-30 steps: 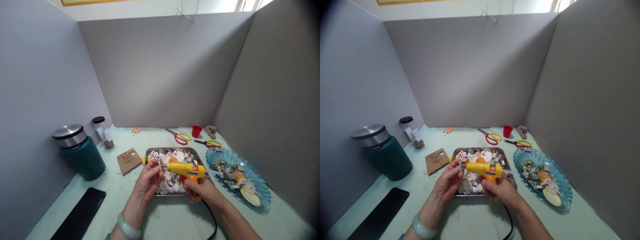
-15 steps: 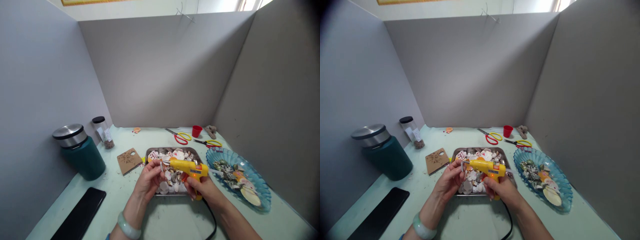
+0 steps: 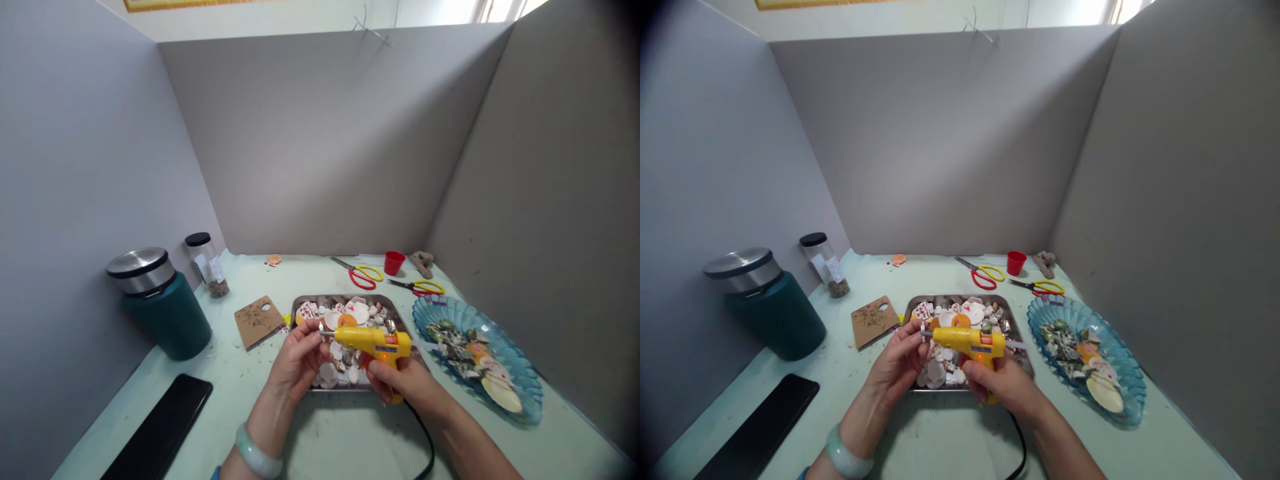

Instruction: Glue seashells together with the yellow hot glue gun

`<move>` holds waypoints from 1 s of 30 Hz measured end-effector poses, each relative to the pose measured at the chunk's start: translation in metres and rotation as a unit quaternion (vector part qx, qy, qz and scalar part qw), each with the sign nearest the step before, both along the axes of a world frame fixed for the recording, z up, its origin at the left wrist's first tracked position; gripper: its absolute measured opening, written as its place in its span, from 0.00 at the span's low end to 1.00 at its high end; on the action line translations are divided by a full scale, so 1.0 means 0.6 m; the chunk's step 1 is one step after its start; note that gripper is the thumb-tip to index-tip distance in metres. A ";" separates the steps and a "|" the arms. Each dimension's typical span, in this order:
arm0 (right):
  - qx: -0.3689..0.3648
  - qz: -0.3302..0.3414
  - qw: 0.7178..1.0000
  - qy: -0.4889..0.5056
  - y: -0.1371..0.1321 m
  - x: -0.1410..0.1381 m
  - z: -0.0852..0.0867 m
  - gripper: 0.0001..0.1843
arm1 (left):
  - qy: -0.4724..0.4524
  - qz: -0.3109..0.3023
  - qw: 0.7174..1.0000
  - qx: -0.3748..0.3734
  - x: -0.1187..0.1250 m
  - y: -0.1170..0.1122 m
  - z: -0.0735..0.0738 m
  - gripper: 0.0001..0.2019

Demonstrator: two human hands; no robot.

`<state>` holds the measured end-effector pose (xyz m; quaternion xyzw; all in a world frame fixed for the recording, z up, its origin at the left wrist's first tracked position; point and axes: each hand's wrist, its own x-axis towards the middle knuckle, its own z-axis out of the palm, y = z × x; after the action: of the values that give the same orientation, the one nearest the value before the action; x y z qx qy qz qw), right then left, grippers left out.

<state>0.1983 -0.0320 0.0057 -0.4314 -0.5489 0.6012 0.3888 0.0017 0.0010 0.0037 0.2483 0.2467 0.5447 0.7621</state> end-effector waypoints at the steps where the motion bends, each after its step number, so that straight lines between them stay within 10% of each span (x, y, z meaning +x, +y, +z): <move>1: -0.003 0.002 1.000 0.001 0.000 0.000 0.002 0.25 | -0.005 0.000 1.000 -0.001 0.000 0.000 0.000 0.16; 17: 0.007 -0.028 0.999 0.034 0.009 0.004 -0.032 0.26 | 0.019 -0.031 0.999 0.026 0.000 0.002 -0.006 0.15; 30: -0.003 0.005 1.000 0.023 0.002 0.003 -0.007 0.24 | -0.016 -0.016 1.000 0.000 0.000 0.002 -0.005 0.15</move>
<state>0.2001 -0.0311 0.0013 -0.4162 -0.5402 0.6146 0.3965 0.0015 0.0025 0.0005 0.2438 0.2307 0.5366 0.7742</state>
